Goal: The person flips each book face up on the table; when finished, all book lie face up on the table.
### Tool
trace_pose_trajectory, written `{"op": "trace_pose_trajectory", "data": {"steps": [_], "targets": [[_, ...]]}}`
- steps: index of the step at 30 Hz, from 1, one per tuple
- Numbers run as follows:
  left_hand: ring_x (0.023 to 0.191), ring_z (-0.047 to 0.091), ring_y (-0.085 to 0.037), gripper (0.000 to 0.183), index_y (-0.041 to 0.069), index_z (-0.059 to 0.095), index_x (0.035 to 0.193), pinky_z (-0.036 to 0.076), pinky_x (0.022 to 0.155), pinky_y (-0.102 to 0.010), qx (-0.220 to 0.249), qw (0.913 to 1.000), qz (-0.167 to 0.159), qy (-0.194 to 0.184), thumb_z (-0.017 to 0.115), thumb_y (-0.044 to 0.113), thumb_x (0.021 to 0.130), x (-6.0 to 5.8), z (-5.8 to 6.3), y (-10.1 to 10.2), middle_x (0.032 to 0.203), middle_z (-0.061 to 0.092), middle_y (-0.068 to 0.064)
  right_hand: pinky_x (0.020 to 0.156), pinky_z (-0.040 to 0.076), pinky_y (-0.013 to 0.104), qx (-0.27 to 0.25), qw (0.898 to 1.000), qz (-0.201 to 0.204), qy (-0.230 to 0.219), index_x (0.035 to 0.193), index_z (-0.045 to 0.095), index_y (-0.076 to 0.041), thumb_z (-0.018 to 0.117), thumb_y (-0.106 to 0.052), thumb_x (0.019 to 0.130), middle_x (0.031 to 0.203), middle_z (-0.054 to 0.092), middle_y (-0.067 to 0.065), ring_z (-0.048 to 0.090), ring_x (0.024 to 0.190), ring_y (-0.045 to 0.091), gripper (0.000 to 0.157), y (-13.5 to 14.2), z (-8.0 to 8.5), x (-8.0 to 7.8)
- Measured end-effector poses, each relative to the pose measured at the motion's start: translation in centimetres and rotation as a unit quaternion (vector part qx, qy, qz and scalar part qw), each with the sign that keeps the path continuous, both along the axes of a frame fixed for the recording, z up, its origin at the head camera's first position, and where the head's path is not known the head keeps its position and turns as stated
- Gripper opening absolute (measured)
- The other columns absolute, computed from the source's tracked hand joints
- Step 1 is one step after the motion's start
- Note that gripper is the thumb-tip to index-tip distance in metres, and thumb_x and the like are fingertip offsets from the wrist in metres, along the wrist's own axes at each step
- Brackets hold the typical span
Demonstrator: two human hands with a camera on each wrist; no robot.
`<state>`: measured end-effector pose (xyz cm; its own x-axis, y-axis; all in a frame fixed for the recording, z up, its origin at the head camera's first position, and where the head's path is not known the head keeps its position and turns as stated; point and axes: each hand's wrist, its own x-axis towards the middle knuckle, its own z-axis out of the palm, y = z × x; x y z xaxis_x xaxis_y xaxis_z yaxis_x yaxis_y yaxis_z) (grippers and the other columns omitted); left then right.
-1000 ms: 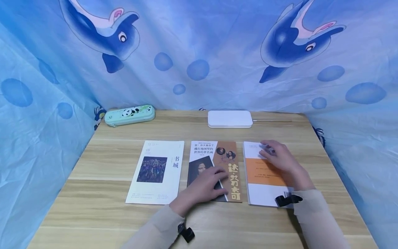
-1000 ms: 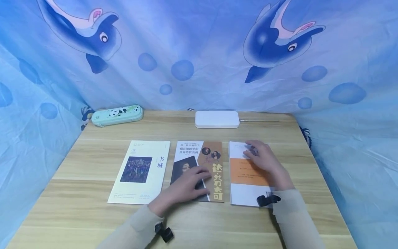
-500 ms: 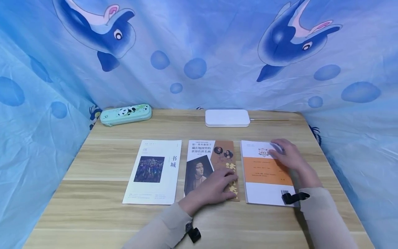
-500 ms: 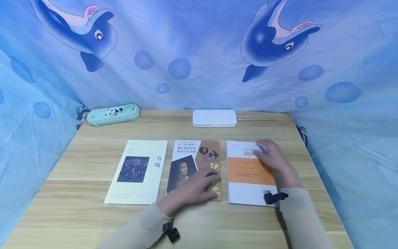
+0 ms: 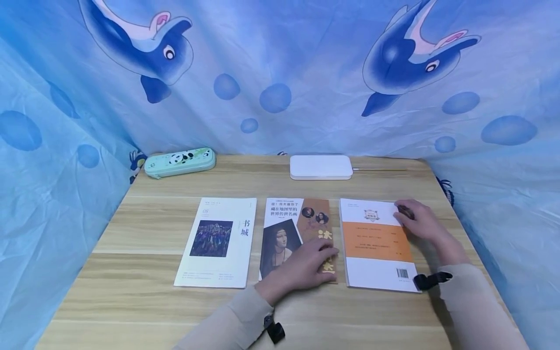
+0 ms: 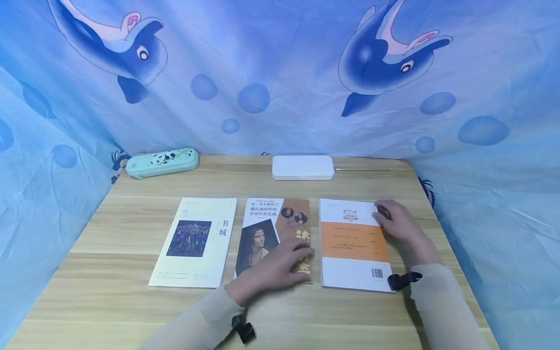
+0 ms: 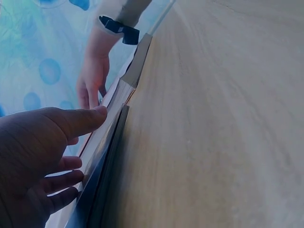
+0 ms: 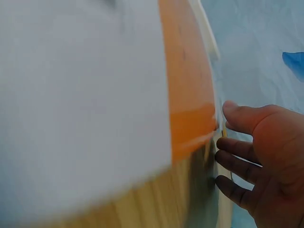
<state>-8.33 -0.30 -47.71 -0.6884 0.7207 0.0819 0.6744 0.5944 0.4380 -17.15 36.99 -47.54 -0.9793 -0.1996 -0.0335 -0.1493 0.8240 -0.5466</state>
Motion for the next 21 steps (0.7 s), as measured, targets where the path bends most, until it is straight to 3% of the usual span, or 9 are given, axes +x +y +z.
{"op": "trace_pose_trajectory", "data": {"steps": [13, 21], "targets": [[0.13, 0.051, -0.018, 0.059, 0.017, 0.058, 0.142, 0.04, 0.112, -0.031, 0.027, 0.9996, 0.003, -0.003, 0.073, 0.044, 0.092, 0.2, -0.2, 1.3, 0.144, 0.053, -0.003, 0.099, 0.042, 0.068, 0.021, 0.999, -0.009, 0.049, 0.14, 0.049, 0.009, 0.057, -0.01, 0.103, 0.133, 0.053, 0.033, 0.05, 0.123, 0.05, 0.042, 1.0, -1.0, 0.4], [0.14, 0.044, -0.02, 0.065, 0.017, 0.059, 0.142, 0.033, 0.118, -0.032, 0.014, 0.9992, -0.029, 0.024, 0.074, 0.052, 0.089, 1.0, -0.1, 3.0, 0.151, 0.049, -0.007, 0.111, 0.026, 0.071, 0.004, 0.999, 0.04, 0.012, 0.155, 0.026, 0.007, 0.049, -0.007, 0.106, 0.154, 0.03, 0.036, 0.026, 0.142, 0.055, 0.056, 1.2, -1.5, 0.1]]}}
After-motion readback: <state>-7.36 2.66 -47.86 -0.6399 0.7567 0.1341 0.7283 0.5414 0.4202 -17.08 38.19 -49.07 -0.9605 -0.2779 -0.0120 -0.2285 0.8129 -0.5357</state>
